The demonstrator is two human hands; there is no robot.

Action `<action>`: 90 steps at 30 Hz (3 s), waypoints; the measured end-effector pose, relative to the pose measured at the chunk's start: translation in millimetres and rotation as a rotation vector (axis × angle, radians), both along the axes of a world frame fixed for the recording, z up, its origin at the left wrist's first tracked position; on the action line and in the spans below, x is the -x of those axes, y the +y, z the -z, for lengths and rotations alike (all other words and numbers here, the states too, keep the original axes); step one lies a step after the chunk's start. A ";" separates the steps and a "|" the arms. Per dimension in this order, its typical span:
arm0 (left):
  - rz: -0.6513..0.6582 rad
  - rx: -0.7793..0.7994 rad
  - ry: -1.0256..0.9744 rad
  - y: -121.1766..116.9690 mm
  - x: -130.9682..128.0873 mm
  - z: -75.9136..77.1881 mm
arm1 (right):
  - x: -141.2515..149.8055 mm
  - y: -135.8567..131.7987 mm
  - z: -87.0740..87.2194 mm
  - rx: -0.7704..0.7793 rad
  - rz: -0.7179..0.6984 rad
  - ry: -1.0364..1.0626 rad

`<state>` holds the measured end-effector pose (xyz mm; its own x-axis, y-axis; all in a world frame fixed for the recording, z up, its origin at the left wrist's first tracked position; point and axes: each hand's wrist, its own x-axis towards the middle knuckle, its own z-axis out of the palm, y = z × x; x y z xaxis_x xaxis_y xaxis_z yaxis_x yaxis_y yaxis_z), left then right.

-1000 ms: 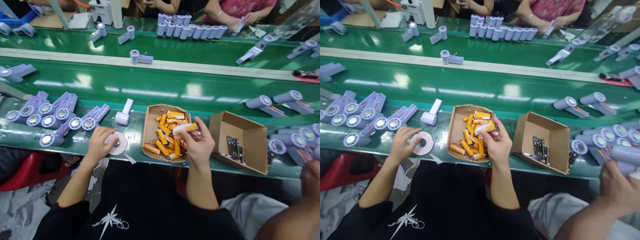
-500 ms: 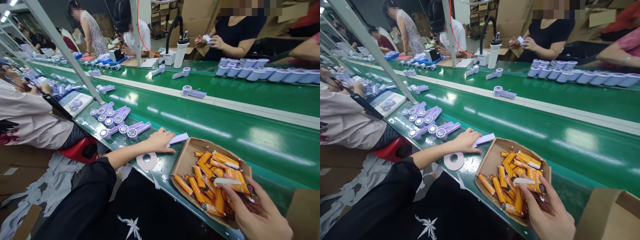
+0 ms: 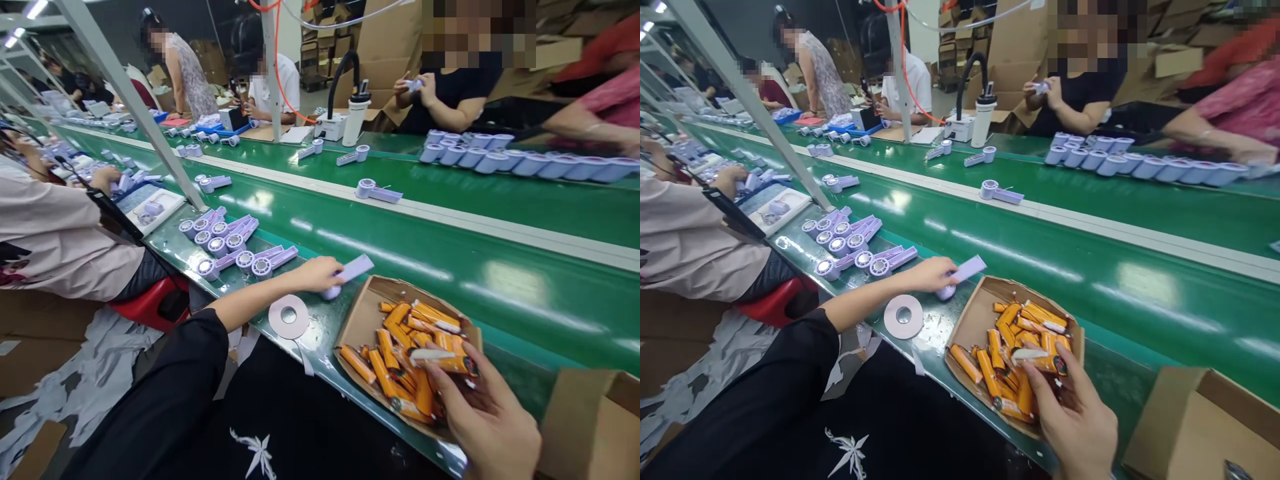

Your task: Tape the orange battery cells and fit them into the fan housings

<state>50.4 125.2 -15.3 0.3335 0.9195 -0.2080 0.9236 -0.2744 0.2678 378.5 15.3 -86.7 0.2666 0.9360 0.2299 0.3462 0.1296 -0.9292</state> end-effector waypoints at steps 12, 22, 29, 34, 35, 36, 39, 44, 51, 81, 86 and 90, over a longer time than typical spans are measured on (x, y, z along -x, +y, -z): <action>0.375 -0.328 0.313 157.7 -23.3 -0.3 | 5.9 4.1 -13.2 -0.041 0.023 0.456; 0.230 -0.079 0.030 223.2 -11.5 13.8 | 32.9 160.1 -90.4 -0.088 -0.446 -0.175; 0.071 -0.144 0.009 201.2 -30.4 25.0 | 68.5 274.5 -46.8 0.064 -0.608 -0.449; 0.061 -0.134 0.001 201.1 -37.5 22.4 | 65.0 277.2 -34.8 0.033 -0.691 -0.590; 0.068 -0.136 0.010 200.9 -39.0 22.4 | 64.9 276.2 -35.1 0.038 -0.714 -0.626; 0.078 -0.137 0.020 200.5 -40.7 22.6 | 65.1 275.2 -36.0 0.045 -0.731 -0.673; 0.108 -0.142 0.033 199.1 -46.8 24.2 | 66.0 272.8 -39.7 0.073 -0.704 -0.877; 0.079 -0.147 -0.001 199.1 -58.4 28.8 | 66.6 269.0 -44.8 0.168 -0.691 -1.096; 0.037 -0.144 -0.098 199.0 -64.1 32.9 | 92.8 274.0 -52.0 0.248 -0.707 -1.373; 0.274 -0.083 -0.061 -153.9 109.7 27.8 | 85.6 52.3 -76.3 0.234 -1.259 -1.116; 0.242 -0.213 -0.077 -162.2 102.9 12.5 | 63.6 53.8 -87.4 0.440 -1.049 -0.297; 0.301 -0.461 -0.131 -168.1 92.3 4.1 | 66.0 35.1 -100.6 0.268 -0.786 -0.008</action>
